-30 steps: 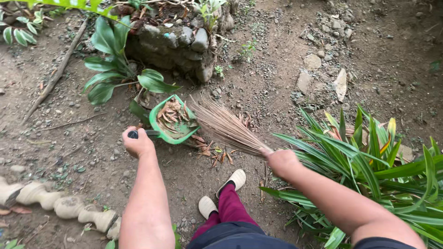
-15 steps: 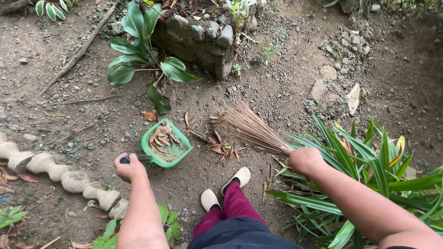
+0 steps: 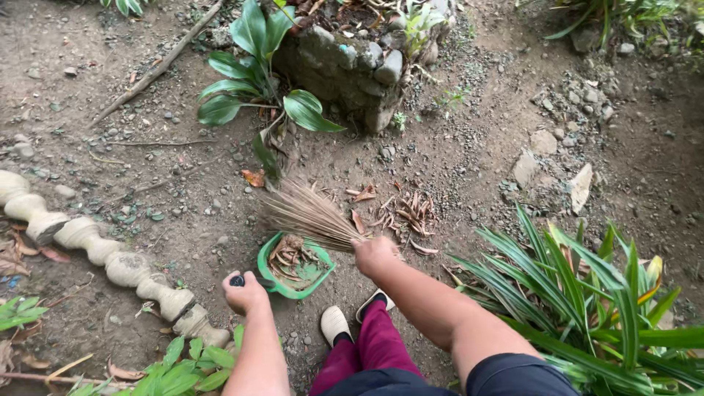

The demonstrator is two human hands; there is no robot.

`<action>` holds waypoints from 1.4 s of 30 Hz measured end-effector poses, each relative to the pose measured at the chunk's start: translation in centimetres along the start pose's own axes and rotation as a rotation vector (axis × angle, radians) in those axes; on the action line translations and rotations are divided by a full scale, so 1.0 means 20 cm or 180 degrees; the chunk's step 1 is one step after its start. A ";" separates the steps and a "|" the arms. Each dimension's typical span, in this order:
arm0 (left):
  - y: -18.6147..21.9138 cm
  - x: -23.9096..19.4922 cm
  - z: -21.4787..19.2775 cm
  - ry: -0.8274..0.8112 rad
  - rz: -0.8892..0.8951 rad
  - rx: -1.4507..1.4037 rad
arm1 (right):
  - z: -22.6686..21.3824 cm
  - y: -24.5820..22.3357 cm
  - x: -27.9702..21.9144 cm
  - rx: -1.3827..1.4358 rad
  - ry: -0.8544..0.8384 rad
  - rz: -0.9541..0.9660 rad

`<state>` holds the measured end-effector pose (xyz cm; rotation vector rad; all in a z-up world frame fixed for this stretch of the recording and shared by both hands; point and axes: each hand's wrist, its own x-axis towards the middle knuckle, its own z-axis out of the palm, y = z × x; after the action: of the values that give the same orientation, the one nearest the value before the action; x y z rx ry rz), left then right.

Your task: The person sweeps dry leaves and debris from a dirt garden path into a green dustpan using a traditional broom. They move along the path, gathering the debris into piles and sweeping them into the dustpan held in the other hand.

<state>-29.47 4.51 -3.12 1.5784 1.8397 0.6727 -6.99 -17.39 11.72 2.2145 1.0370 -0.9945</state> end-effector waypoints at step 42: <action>0.18 -0.19 0.52 -0.0395 0.0093 -0.0218 | -0.24 0.53 0.30 -0.0224 -0.0019 0.0731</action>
<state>-19.07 1.16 -7.05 1.5692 1.6895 0.6296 5.99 -17.70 11.28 2.2115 0.7808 -0.8499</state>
